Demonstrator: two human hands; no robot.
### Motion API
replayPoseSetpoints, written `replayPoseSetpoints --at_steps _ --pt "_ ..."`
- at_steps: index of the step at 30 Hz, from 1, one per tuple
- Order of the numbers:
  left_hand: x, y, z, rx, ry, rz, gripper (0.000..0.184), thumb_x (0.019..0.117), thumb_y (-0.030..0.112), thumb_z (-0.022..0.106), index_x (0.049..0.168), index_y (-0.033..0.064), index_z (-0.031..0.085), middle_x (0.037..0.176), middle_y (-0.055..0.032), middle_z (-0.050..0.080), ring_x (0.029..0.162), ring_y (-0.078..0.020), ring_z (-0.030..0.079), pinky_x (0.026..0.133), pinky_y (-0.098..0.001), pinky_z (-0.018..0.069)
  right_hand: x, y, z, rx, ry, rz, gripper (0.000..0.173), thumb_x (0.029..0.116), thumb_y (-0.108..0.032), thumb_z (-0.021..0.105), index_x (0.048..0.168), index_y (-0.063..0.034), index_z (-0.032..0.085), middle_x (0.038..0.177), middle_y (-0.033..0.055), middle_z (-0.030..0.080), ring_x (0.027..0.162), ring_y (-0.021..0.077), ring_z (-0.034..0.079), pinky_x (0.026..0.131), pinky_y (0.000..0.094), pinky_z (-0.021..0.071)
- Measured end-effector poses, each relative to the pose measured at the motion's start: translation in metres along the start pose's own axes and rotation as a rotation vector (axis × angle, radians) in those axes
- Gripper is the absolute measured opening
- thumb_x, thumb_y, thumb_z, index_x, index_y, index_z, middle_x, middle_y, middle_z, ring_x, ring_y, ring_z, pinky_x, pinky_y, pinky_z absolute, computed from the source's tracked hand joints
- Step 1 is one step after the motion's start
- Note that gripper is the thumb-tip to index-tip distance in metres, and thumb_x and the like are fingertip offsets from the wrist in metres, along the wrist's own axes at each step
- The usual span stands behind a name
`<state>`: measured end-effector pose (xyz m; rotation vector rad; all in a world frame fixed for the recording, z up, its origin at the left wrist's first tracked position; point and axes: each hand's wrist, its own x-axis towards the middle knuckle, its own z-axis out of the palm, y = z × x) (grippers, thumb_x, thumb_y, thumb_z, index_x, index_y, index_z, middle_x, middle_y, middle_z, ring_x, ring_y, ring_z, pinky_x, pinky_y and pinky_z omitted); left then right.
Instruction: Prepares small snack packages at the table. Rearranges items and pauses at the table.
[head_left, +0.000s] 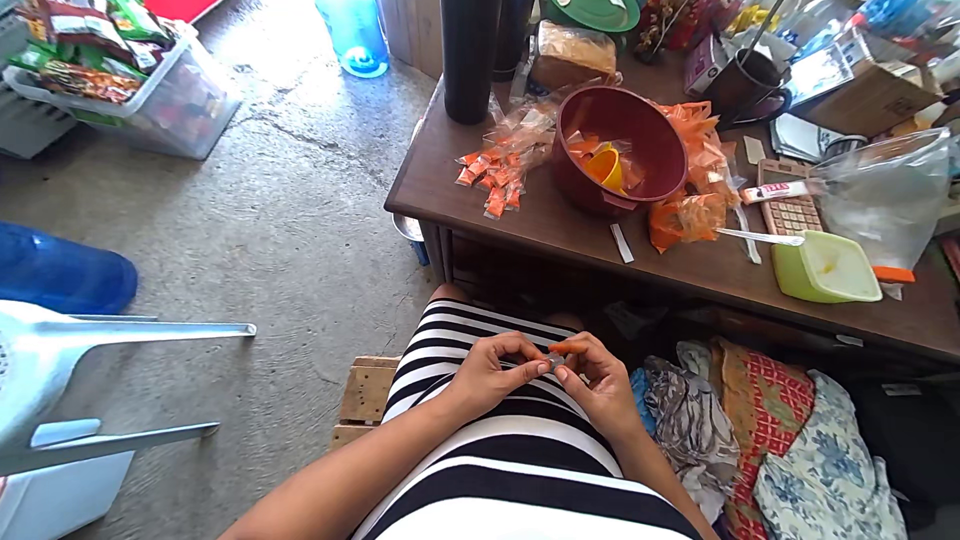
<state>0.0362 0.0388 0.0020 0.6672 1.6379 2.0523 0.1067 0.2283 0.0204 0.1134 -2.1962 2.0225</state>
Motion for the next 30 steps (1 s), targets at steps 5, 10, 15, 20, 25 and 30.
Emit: replayPoseSetpoints --at_steps 5,10,15,20,25,30 --pt "-0.0003 0.0000 -0.0006 0.000 0.000 0.004 0.009 0.0928 0.009 0.071 0.092 -0.0003 0.073 0.093 0.0030 0.070 0.091 0.0011 0.066 0.085 -0.0181 0.0549 0.0001 -0.0005 0.0027 -0.019 0.037 0.024 0.009 0.0923 -0.017 0.073 0.098 -0.0106 0.072 0.092 -0.0073 0.064 0.073 -0.0063 0.055 0.064 0.0093 0.0486" --pt "-0.0004 0.0007 -0.0004 0.003 0.011 0.000 0.009 0.0929 0.010 0.072 0.093 0.0004 0.073 0.094 0.0032 0.070 0.090 0.0007 0.066 0.084 -0.0183 0.0553 -0.0005 -0.0020 0.0032 -0.015 0.075 0.041 0.008 0.0917 -0.016 0.074 0.096 -0.0099 0.073 0.092 -0.0067 0.065 0.072 -0.0054 0.056 0.064 0.0095 0.0491" --pt "-0.0008 0.0001 -0.0001 0.007 0.013 0.005 0.010 0.0931 0.010 0.072 0.092 0.0006 0.073 0.094 0.0031 0.070 0.090 0.0008 0.066 0.083 -0.0183 0.0551 -0.0009 -0.0031 0.0035 -0.009 0.089 0.044 0.007 0.0909 -0.016 0.075 0.095 -0.0107 0.073 0.090 -0.0080 0.065 0.071 -0.0062 0.056 0.064 0.0090 0.0490" --pt "-0.0008 -0.0002 -0.0004 0.002 0.019 0.014 0.010 0.0936 0.011 0.071 0.093 0.0010 0.073 0.093 0.0039 0.071 0.090 0.0012 0.065 0.083 -0.0181 0.0548 -0.0008 -0.0023 0.0033 0.003 0.083 0.017 0.006 0.0916 -0.016 0.075 0.096 -0.0115 0.073 0.090 -0.0080 0.065 0.071 -0.0057 0.057 0.064 0.0093 0.0499" --pt "-0.0012 -0.0002 -0.0001 -0.009 0.017 0.008 0.010 0.0934 0.010 0.071 0.093 0.0007 0.073 0.094 0.0033 0.070 0.091 0.0009 0.065 0.084 -0.0181 0.0547 -0.0012 -0.0022 0.0036 0.005 0.051 -0.001 0.012 0.0926 -0.017 0.073 0.103 -0.0106 0.072 0.095 -0.0072 0.065 0.072 -0.0066 0.055 0.064 0.0087 0.0484" --pt "-0.0014 -0.0014 0.0003 -0.024 -0.011 0.021 0.009 0.0928 0.009 0.071 0.093 0.0000 0.073 0.094 0.0033 0.070 0.092 0.0010 0.066 0.085 -0.0182 0.0552 -0.0012 -0.0035 0.0043 -0.014 0.056 0.001 0.014 0.0916 -0.017 0.074 0.103 -0.0094 0.073 0.096 -0.0071 0.065 0.072 -0.0072 0.054 0.063 0.0081 0.0475"
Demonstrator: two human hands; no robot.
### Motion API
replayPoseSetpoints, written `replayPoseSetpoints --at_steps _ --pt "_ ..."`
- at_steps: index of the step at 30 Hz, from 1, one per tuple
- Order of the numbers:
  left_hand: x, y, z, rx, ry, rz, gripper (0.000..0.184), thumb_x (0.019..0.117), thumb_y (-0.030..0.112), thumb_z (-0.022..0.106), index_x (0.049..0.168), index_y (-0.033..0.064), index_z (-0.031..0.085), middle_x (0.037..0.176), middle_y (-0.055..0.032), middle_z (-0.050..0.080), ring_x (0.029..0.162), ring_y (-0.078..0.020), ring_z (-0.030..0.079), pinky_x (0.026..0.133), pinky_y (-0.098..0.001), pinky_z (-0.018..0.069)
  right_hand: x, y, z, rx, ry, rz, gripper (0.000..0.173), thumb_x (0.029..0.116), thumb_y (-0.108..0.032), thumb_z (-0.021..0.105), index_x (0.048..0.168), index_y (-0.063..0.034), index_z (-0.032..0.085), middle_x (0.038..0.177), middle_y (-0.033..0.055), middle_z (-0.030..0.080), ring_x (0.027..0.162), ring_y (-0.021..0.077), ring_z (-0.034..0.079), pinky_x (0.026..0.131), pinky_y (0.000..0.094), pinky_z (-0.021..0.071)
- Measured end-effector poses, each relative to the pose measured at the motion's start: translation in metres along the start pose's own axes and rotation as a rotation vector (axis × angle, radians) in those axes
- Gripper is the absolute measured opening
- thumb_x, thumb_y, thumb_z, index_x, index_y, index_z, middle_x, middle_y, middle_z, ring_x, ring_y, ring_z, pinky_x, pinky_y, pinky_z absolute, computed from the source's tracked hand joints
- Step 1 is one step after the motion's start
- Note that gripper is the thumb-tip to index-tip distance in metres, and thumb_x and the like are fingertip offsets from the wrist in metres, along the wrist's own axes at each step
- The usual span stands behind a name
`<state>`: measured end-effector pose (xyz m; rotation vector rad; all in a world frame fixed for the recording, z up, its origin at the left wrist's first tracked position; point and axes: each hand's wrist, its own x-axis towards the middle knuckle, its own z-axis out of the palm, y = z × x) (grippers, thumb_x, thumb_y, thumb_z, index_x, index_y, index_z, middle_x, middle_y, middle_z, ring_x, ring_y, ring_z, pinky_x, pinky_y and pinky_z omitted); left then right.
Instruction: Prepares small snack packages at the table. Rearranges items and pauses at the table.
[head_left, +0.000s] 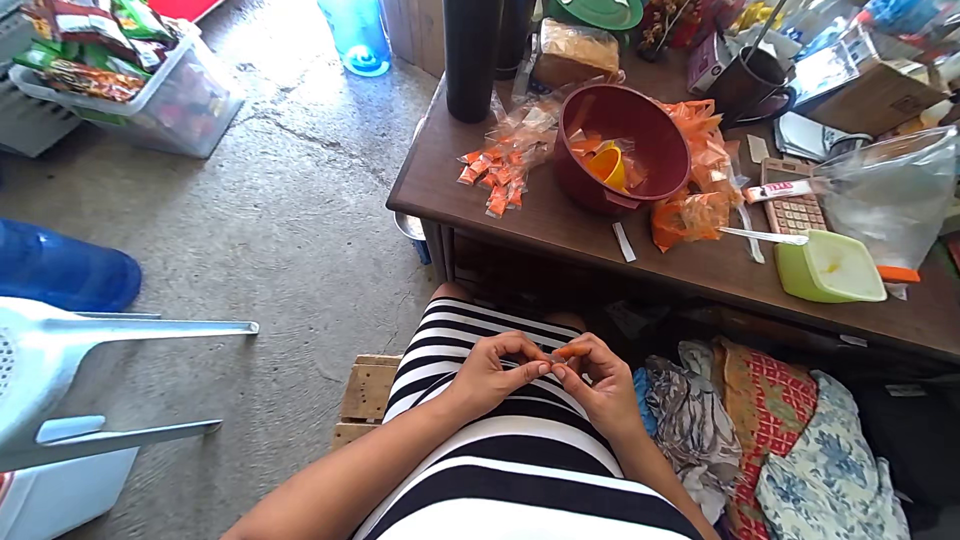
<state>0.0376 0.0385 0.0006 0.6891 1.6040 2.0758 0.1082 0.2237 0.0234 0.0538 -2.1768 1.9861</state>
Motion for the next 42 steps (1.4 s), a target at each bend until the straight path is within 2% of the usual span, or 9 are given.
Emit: replayPoseSetpoints --at_steps 3,6,7,11,12,18,23,29,42 --pt "-0.0003 -0.0001 0.0006 -0.003 -0.003 -0.004 0.011 0.0926 0.010 0.072 0.096 -0.0003 0.073 0.096 0.0030 0.070 0.090 0.0014 0.065 0.083 -0.0175 0.0549 -0.0006 -0.0003 0.0010 -0.004 0.015 -0.002 0.009 0.0916 -0.014 0.073 0.099 -0.0097 0.074 0.093 -0.0068 0.065 0.071 -0.0068 0.055 0.063 0.0082 0.0481" --pt "0.0001 0.0020 0.0013 0.069 0.060 -0.001 0.036 0.0928 0.021 0.074 0.120 -0.0019 0.065 0.116 -0.0007 0.063 0.088 0.0026 0.060 0.078 -0.0155 0.0525 -0.0008 -0.0021 0.0015 -0.036 0.047 -0.002 0.008 0.0909 -0.013 0.073 0.098 -0.0092 0.074 0.092 -0.0067 0.064 0.071 -0.0068 0.055 0.063 0.0081 0.0483" --pt "0.0004 0.0018 0.0006 0.105 0.086 0.018 0.042 0.0932 0.025 0.074 0.122 -0.0022 0.061 0.120 -0.0021 0.059 0.091 0.0025 0.059 0.079 -0.0153 0.0527 -0.0008 -0.0023 0.0019 -0.053 0.065 -0.008 0.008 0.0906 -0.013 0.073 0.097 -0.0088 0.074 0.091 -0.0066 0.064 0.070 -0.0066 0.055 0.062 0.0081 0.0482" --pt "-0.0003 0.0011 0.0002 0.143 0.090 0.130 0.022 0.0957 0.024 0.071 0.091 0.0036 0.066 0.094 0.0015 0.063 0.091 -0.0003 0.061 0.083 -0.0184 0.0520 -0.0005 -0.0006 0.0030 -0.146 0.127 -0.061 0.007 0.0899 -0.012 0.073 0.095 -0.0077 0.075 0.088 -0.0048 0.064 0.069 -0.0057 0.054 0.060 0.0077 0.0471" --pt "-0.0005 0.0016 0.0009 0.138 0.051 0.143 0.020 0.0959 0.022 0.070 0.089 0.0029 0.067 0.091 0.0013 0.064 0.091 -0.0003 0.061 0.083 -0.0178 0.0515 -0.0003 -0.0004 0.0034 -0.176 0.133 -0.080 0.007 0.0896 -0.012 0.073 0.095 -0.0075 0.075 0.087 -0.0046 0.064 0.069 -0.0059 0.054 0.060 0.0073 0.0465" --pt "-0.0002 0.0013 0.0031 0.118 0.054 0.093 0.014 0.0951 0.015 0.070 0.097 0.0009 0.071 0.097 0.0015 0.066 0.091 0.0002 0.062 0.082 -0.0164 0.0528 -0.0014 -0.0011 0.0073 -0.415 0.138 -0.228 0.009 0.0870 -0.009 0.074 0.094 -0.0033 0.076 0.086 0.0010 0.065 0.069 -0.0065 0.052 0.060 0.0052 0.0432" --pt "-0.0004 0.0015 0.0034 0.071 0.083 0.037 0.010 0.0937 0.012 0.071 0.095 0.0027 0.071 0.094 0.0041 0.066 0.089 0.0012 0.062 0.081 -0.0165 0.0529 -0.0022 0.0006 0.0072 -0.568 0.122 -0.309 0.013 0.0863 -0.015 0.075 0.095 -0.0066 0.077 0.086 0.0025 0.067 0.069 -0.0031 0.054 0.061 0.0082 0.0434" --pt "-0.0004 0.0036 0.0030 -0.025 0.073 -0.039 0.009 0.0930 0.014 0.071 0.094 0.0048 0.070 0.094 0.0071 0.065 0.087 0.0021 0.062 0.080 -0.0166 0.0532 -0.0034 0.0007 0.0040 -0.579 0.067 -0.335 0.023 0.0884 -0.023 0.065 0.100 -0.0059 0.076 0.089 0.0040 0.067 0.072 -0.0007 0.055 0.061 0.0105 0.0434" --pt "0.0046 0.0051 0.0016 -0.066 0.075 -0.090 0.005 0.0911 0.010 0.071 0.092 0.0059 0.069 0.092 0.0074 0.064 0.084 0.0024 0.061 0.077 -0.0156 0.0529 0.0012 -0.0012 0.0040 -0.608 0.054 -0.340 0.021 0.0897 -0.021 0.063 0.099 -0.0067 0.076 0.088 0.0043 0.068 0.071 0.0009 0.056 0.062 0.0120 0.0440"
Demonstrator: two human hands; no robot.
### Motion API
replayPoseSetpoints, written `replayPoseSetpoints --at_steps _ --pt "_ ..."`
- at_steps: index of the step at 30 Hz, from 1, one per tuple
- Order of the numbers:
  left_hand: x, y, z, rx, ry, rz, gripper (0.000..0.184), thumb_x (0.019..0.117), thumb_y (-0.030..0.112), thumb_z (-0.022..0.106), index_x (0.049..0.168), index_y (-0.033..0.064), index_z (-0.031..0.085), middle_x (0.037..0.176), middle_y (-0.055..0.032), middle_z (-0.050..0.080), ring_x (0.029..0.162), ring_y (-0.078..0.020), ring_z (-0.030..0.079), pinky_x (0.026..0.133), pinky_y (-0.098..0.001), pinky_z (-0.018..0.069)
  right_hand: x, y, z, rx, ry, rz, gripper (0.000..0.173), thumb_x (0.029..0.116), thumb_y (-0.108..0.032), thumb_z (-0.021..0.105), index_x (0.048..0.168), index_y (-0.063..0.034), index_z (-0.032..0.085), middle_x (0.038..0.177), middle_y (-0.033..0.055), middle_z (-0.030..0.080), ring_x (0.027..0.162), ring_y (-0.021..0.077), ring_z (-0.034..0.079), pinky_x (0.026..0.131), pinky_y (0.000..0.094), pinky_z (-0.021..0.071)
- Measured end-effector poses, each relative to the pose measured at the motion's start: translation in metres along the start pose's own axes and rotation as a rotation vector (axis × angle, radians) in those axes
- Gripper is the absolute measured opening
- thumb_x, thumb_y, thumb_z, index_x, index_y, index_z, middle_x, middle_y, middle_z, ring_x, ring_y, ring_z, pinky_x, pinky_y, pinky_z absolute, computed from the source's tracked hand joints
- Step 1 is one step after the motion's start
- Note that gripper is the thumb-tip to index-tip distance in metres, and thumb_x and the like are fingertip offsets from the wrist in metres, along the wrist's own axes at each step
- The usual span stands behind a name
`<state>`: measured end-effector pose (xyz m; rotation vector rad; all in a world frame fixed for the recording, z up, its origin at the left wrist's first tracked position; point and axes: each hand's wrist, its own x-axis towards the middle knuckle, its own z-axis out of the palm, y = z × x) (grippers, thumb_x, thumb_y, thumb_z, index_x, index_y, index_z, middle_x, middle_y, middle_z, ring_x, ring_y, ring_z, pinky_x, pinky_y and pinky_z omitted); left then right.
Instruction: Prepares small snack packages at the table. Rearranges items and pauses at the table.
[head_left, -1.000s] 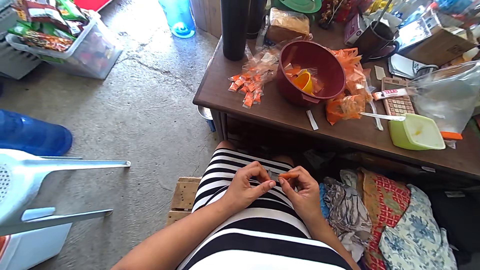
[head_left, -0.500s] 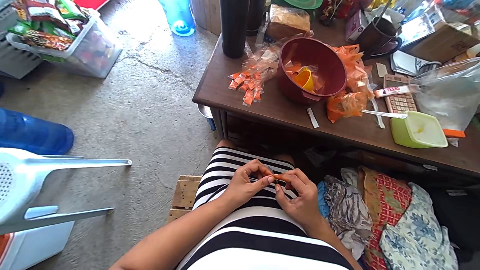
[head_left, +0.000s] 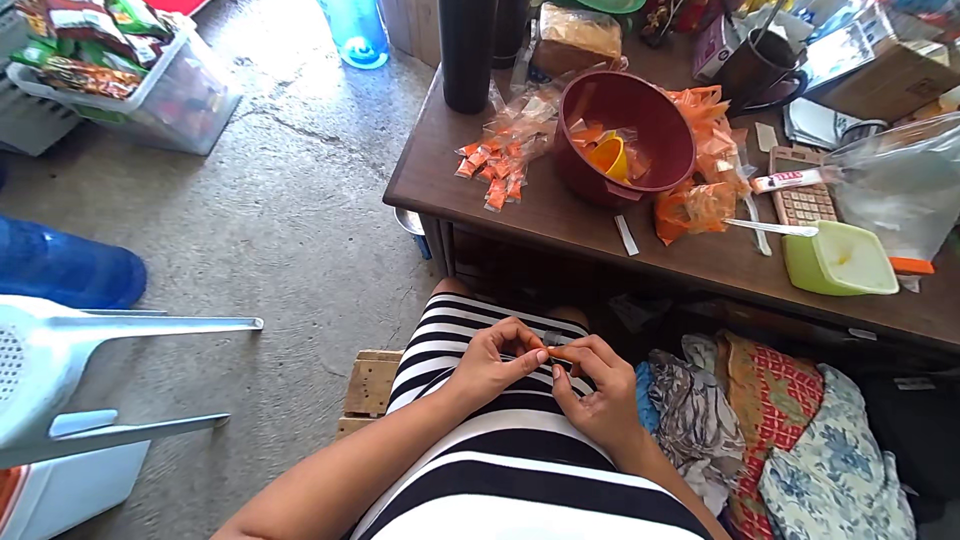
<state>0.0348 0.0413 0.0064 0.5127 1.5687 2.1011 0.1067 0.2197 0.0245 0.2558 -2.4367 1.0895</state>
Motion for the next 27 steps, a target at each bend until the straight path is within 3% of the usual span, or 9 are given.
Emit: replayPoseSetpoints --at_steps 11,17,22,27 --pt "0.0030 -0.0012 0.0000 0.004 0.016 -0.022 0.001 0.0897 0.007 0.069 0.090 0.0063 0.069 0.091 0.0077 0.063 0.083 0.0029 0.061 0.076 -0.0151 0.0524 0.0020 0.0023 0.0007 0.013 -0.008 0.000 0.020 0.0917 -0.019 0.062 0.098 -0.0064 0.076 0.089 0.0048 0.069 0.073 0.0019 0.058 0.064 0.0130 0.0471" --pt "0.0040 -0.0010 -0.0007 -0.018 0.017 -0.039 0.004 0.0900 0.008 0.071 0.089 0.0081 0.067 0.091 0.0083 0.063 0.083 0.0025 0.061 0.075 -0.0157 0.0528 0.0045 -0.0004 -0.0007 0.325 -0.052 0.147 0.019 0.0942 -0.013 0.062 0.099 0.0007 0.074 0.092 0.0040 0.066 0.073 -0.0059 0.055 0.064 0.0068 0.0463" --pt "0.0046 -0.0009 -0.0018 -0.048 -0.001 -0.020 0.002 0.0938 0.009 0.069 0.093 0.0077 0.067 0.093 0.0087 0.062 0.084 0.0031 0.060 0.077 -0.0160 0.0526 0.0039 0.0016 -0.0026 0.644 -0.090 0.391 0.020 0.0994 -0.017 0.060 0.103 -0.0044 0.076 0.095 -0.0050 0.067 0.076 -0.0060 0.057 0.066 0.0105 0.0500" --pt "0.0043 -0.0017 -0.0026 -0.059 -0.020 -0.012 0.002 0.0948 0.009 0.068 0.094 0.0078 0.067 0.094 0.0083 0.063 0.086 0.0025 0.060 0.078 -0.0164 0.0526 0.0039 0.0046 -0.0021 0.827 -0.110 0.486 0.021 0.1014 -0.021 0.060 0.101 -0.0086 0.077 0.093 -0.0070 0.069 0.075 -0.0050 0.058 0.065 0.0118 0.0503"
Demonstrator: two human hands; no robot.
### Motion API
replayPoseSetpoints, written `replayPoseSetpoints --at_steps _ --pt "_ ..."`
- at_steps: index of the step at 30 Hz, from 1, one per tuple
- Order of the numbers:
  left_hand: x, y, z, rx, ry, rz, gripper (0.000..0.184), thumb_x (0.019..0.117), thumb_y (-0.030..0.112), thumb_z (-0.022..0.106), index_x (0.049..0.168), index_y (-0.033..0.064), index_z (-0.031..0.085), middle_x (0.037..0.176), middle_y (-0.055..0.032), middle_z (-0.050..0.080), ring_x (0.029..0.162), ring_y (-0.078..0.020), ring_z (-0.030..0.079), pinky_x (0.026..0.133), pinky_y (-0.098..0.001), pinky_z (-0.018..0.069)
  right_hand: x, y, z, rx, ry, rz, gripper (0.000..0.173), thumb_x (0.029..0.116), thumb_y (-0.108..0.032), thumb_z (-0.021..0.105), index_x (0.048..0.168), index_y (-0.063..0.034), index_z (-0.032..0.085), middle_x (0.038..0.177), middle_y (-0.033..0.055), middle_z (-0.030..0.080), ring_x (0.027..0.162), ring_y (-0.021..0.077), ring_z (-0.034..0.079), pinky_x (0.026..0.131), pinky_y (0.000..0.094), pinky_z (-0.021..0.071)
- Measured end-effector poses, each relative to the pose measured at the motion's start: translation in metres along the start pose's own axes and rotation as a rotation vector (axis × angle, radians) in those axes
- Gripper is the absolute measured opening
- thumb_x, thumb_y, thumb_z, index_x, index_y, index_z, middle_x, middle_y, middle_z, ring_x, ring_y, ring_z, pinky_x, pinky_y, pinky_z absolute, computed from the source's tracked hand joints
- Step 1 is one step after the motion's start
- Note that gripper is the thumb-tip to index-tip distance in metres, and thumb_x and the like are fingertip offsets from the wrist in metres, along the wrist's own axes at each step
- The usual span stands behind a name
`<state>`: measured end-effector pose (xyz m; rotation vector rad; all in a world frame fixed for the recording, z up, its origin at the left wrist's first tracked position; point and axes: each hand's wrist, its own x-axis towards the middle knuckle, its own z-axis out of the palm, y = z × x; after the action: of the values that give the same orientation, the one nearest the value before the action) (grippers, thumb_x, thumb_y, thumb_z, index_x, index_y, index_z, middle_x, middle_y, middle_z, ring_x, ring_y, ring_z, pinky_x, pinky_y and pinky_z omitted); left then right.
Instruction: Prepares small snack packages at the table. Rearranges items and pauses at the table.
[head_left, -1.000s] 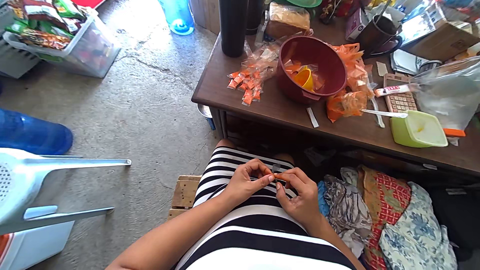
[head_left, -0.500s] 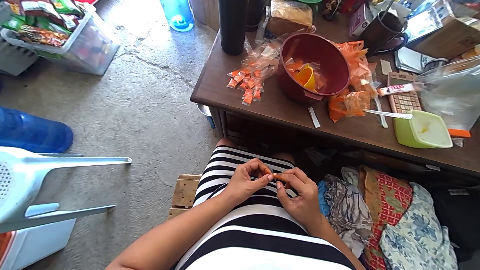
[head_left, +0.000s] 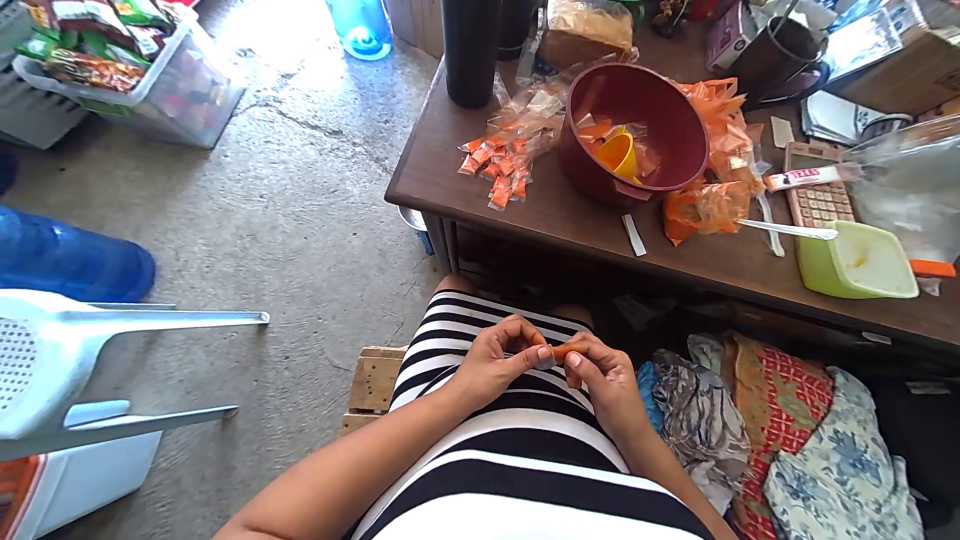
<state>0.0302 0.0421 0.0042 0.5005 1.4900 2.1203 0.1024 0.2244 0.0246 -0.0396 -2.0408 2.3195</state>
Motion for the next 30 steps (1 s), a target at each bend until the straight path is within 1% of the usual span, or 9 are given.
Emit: replayPoseSetpoints --at_steps 3,5,10,16,20,23,27,30 --pt "-0.0002 0.0004 0.0007 -0.009 0.000 -0.001 0.003 0.0932 0.009 0.070 0.093 0.0074 0.068 0.093 0.0083 0.063 0.085 0.0022 0.061 0.078 -0.0167 0.0533 0.0003 0.0000 -0.0010 0.084 -0.009 0.050 0.020 0.1009 -0.022 0.062 0.099 -0.0101 0.078 0.094 -0.0069 0.069 0.072 -0.0048 0.059 0.064 0.0124 0.0505" --pt "-0.0007 0.0014 0.0011 -0.014 0.005 -0.024 0.004 0.0918 0.009 0.072 0.093 0.0079 0.068 0.092 0.0085 0.064 0.084 0.0023 0.062 0.077 -0.0163 0.0536 -0.0001 0.0000 -0.0003 0.124 -0.005 0.078 0.018 0.0999 -0.022 0.064 0.097 -0.0107 0.078 0.091 -0.0073 0.069 0.071 -0.0050 0.058 0.063 0.0122 0.0503" --pt "-0.0015 0.0032 0.0023 -0.040 -0.003 -0.069 0.006 0.0897 0.007 0.073 0.093 0.0081 0.068 0.091 0.0086 0.063 0.080 0.0024 0.061 0.073 -0.0155 0.0531 -0.0012 -0.0006 0.0018 0.207 0.015 0.164 0.012 0.0968 -0.018 0.068 0.093 -0.0100 0.077 0.086 -0.0069 0.069 0.066 -0.0054 0.057 0.060 0.0114 0.0490" --pt "-0.0025 0.0035 0.0028 -0.056 -0.016 -0.073 0.008 0.0890 0.005 0.073 0.093 0.0081 0.067 0.091 0.0086 0.064 0.080 0.0023 0.061 0.073 -0.0157 0.0532 -0.0011 -0.0020 0.0035 0.225 0.023 0.208 0.004 0.0913 -0.010 0.073 0.093 -0.0084 0.076 0.084 -0.0066 0.069 0.066 -0.0050 0.057 0.060 0.0116 0.0491" --pt "-0.0027 0.0042 0.0027 -0.053 -0.011 -0.076 0.007 0.0889 0.004 0.073 0.093 0.0079 0.068 0.092 0.0088 0.064 0.080 0.0025 0.061 0.073 -0.0156 0.0531 -0.0006 -0.0034 0.0048 0.223 0.029 0.228 0.001 0.0896 -0.008 0.074 0.090 -0.0096 0.073 0.080 -0.0075 0.068 0.064 -0.0055 0.057 0.059 0.0113 0.0481" --pt "-0.0027 0.0038 0.0030 -0.059 -0.011 -0.075 0.008 0.0886 0.004 0.073 0.092 0.0078 0.068 0.092 0.0085 0.064 0.080 0.0020 0.061 0.074 -0.0161 0.0535 -0.0008 -0.0030 0.0036 0.236 0.014 0.233 0.002 0.0903 -0.011 0.074 0.090 -0.0097 0.074 0.080 -0.0079 0.067 0.064 -0.0054 0.056 0.059 0.0110 0.0472" --pt "-0.0026 0.0016 0.0024 -0.033 -0.023 -0.054 0.007 0.0886 0.006 0.074 0.092 0.0076 0.068 0.092 0.0082 0.064 0.081 0.0016 0.061 0.075 -0.0165 0.0534 -0.0018 -0.0016 -0.0006 0.236 -0.012 0.232 0.013 0.0955 -0.021 0.069 0.093 -0.0104 0.076 0.083 -0.0076 0.068 0.063 -0.0059 0.054 0.058 0.0113 0.0454" --pt "-0.0023 0.0007 0.0031 -0.014 -0.029 -0.041 0.007 0.0883 0.006 0.074 0.091 0.0078 0.069 0.091 0.0085 0.064 0.081 0.0021 0.061 0.075 -0.0160 0.0528 -0.0024 -0.0016 -0.0024 0.228 -0.019 0.243 0.017 0.0966 -0.025 0.067 0.091 -0.0110 0.075 0.081 -0.0077 0.068 0.062 -0.0058 0.053 0.057 0.0113 0.0446"
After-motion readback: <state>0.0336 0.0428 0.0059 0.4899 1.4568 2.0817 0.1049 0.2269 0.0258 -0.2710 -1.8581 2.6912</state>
